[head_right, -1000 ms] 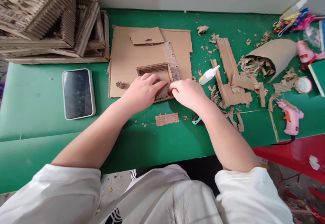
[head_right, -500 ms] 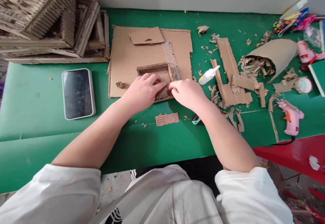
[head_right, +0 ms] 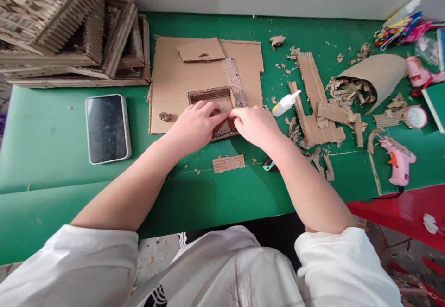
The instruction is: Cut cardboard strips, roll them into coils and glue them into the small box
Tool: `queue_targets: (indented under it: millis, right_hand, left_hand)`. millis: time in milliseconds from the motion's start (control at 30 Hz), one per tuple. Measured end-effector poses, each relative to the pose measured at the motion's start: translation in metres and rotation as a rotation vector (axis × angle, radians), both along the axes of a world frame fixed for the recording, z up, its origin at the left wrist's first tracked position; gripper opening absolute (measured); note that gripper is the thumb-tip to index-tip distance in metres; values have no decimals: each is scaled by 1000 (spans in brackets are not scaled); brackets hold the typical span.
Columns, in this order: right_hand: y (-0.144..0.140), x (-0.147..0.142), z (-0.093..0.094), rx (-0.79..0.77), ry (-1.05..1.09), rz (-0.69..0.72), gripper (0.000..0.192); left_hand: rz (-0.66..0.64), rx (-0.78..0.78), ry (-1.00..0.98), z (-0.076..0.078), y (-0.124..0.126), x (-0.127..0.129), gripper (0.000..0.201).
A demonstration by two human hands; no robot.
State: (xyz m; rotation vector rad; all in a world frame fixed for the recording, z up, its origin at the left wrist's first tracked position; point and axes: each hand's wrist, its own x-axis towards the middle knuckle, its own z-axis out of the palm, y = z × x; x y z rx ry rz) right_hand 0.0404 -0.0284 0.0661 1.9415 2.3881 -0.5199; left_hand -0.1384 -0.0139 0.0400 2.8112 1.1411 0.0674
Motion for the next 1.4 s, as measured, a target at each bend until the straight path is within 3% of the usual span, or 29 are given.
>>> queue_targets:
  millis: [367,633,1000,1400]
  right_hand:
    - [-3,-3,4,8,-32,23,35]
    - [-13,3,15,127,156,-108,36]
    - [5,-3,-1,35,-76,-1,40]
    - [11,-4,3,-1,-107,12,37]
  left_hand:
    - [-6,3,8,0,1,-1,38]
    - [-15,-10,19,2,1,0,41]
    - [16,-20,7,0,0,0,43]
    - [28,-15,-68,-4,0,2,44]
